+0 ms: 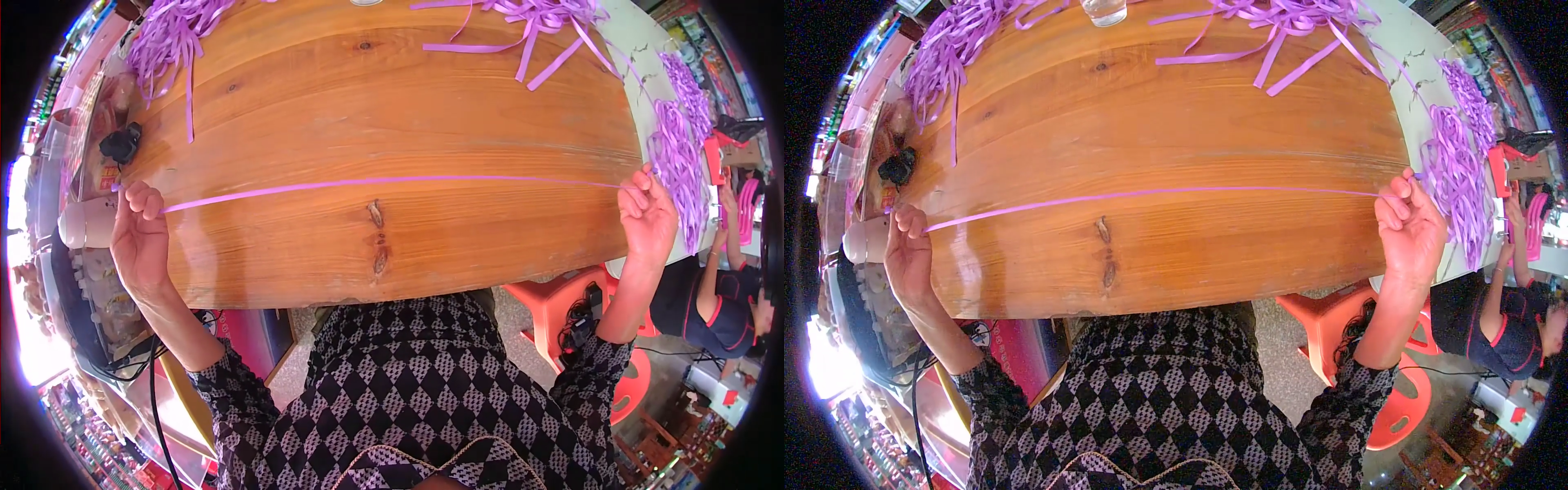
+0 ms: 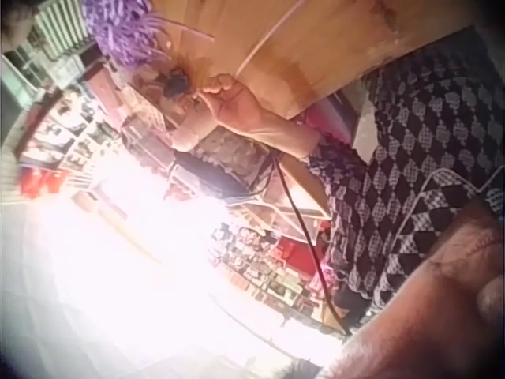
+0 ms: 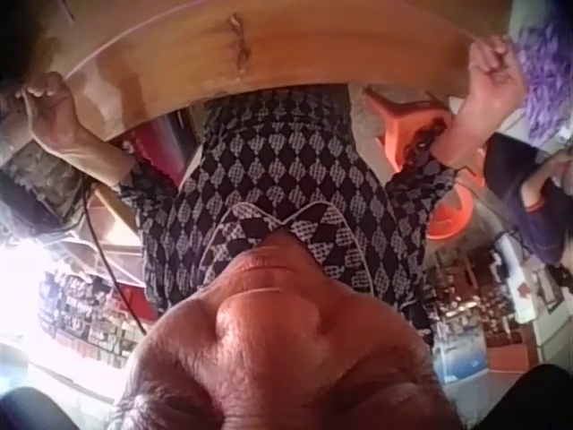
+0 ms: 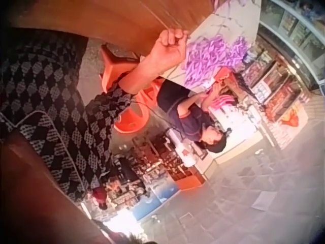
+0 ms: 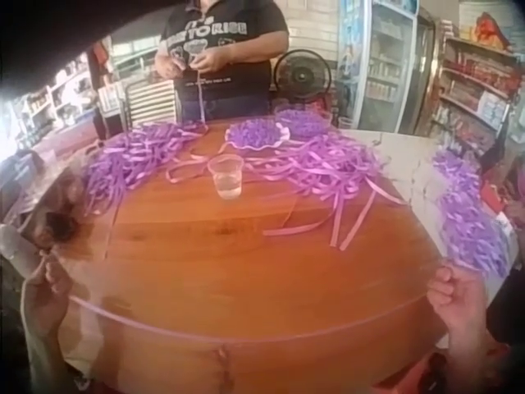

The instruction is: The person ties knots into a purple ribbon by hand, pulling the ribbon taut and repeatedly folding and looping it to create small knots along its length.

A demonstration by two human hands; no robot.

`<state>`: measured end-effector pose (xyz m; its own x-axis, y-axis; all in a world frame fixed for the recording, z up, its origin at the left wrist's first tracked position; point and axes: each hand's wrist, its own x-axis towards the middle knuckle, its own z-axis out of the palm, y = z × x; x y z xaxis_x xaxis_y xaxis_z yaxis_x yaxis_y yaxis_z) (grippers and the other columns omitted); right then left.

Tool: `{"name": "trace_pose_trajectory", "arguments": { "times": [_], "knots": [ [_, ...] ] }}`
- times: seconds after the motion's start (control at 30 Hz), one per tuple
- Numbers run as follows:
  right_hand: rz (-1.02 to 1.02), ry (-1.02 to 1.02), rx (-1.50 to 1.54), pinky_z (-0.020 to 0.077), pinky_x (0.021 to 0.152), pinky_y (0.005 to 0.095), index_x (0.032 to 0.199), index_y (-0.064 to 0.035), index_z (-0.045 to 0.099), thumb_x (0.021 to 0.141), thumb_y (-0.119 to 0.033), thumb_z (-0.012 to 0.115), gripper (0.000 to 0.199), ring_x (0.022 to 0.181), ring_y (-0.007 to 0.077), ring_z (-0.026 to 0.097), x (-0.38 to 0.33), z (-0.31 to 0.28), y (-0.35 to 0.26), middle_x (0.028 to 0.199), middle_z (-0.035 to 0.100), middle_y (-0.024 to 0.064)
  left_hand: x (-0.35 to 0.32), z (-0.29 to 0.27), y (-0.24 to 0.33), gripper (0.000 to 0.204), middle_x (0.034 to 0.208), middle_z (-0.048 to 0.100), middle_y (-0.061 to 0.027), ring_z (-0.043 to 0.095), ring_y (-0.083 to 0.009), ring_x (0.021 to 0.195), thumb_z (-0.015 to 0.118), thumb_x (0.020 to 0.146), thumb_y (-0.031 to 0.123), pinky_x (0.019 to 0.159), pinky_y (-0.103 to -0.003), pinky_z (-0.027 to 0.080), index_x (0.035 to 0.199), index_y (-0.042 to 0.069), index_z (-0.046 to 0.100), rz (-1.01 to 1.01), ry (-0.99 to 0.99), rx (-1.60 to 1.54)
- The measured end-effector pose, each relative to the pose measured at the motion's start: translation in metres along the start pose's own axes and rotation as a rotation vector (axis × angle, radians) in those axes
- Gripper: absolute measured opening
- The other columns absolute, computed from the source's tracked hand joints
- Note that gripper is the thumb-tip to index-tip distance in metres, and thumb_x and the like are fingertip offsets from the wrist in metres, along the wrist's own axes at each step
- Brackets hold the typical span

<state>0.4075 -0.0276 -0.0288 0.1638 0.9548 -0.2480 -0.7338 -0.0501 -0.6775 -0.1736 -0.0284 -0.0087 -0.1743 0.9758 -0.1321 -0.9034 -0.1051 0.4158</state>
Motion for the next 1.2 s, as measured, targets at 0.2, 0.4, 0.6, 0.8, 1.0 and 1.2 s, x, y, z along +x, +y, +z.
{"name": "trace_pose_trajectory", "arguments": {
  "times": [0.2,0.4,0.6,0.8,1.0,1.2],
  "knots": [
    [-0.055,0.049,0.131,0.0267,0.048,0.0232,0.097,0.0033,0.050,0.088,-0.002,0.047,0.011,0.057,0.0120,0.035,-0.001,-0.001,0.007,0.072,0.046,0.0065,0.001,-0.007,-0.006,0.012,0.079,0.033,-0.0033,0.032,-0.0154,0.071,0.041,0.092,0.002,0.063,-0.028,0.030,0.103,-0.002,0.041,0.002,-0.103,-0.005],
    [-0.038,0.026,0.181,0.0270,0.050,0.0238,0.100,0.0031,0.048,0.090,-0.002,0.042,0.013,0.059,0.0122,0.035,-0.002,-0.009,0.003,0.074,0.043,0.0052,-0.001,-0.012,-0.010,0.011,0.078,0.034,-0.0029,0.032,-0.0150,0.070,0.040,0.092,0.002,0.063,-0.028,0.029,0.102,-0.002,0.042,-0.078,-0.055,-0.041],
    [-0.076,0.077,0.388,0.0269,0.049,0.0240,0.093,0.0027,0.047,0.091,-0.004,0.040,0.010,0.057,0.0117,0.034,-0.007,0.012,0.007,0.076,0.045,0.0065,0.011,-0.033,-0.002,0.005,0.076,0.035,-0.0043,0.033,-0.0158,0.068,0.036,0.091,0.000,0.064,-0.030,0.030,0.091,0.000,0.041,-0.005,0.017,-0.155],
    [-0.049,0.064,0.554,0.0262,0.045,0.0230,0.090,0.0016,0.046,0.092,-0.005,0.038,0.010,0.056,0.0112,0.036,-0.001,0.009,0.014,0.075,0.046,0.0058,0.024,-0.052,-0.003,0.009,0.073,0.035,-0.0053,0.033,-0.0164,0.067,0.035,0.091,0.000,0.064,-0.031,0.031,0.084,0.000,0.041,0.038,0.162,-0.226],
    [-0.127,-0.137,0.104,0.0275,0.045,0.0207,0.100,0.0027,0.049,0.090,-0.001,0.042,0.013,0.057,0.0097,0.035,-0.014,0.023,0.021,0.068,0.039,0.0013,-0.011,0.008,-0.057,0.009,0.069,0.043,-0.0010,0.033,-0.0097,0.055,0.048,0.089,0.006,0.051,-0.022,0.030,0.089,-0.001,0.052,0.162,-0.097,0.460],
    [0.020,-0.286,-0.780,0.0318,0.044,0.0183,0.084,0.0050,0.060,0.078,0.001,0.059,0.007,0.051,0.0056,0.046,-0.057,0.126,0.114,0.065,0.055,0.0046,-0.054,0.063,-0.159,0.012,0.066,0.056,-0.0024,0.043,-0.0062,0.052,0.063,0.082,0.010,0.047,-0.019,0.033,0.081,-0.002,0.061,-0.217,-0.070,0.858]
  ]
}}
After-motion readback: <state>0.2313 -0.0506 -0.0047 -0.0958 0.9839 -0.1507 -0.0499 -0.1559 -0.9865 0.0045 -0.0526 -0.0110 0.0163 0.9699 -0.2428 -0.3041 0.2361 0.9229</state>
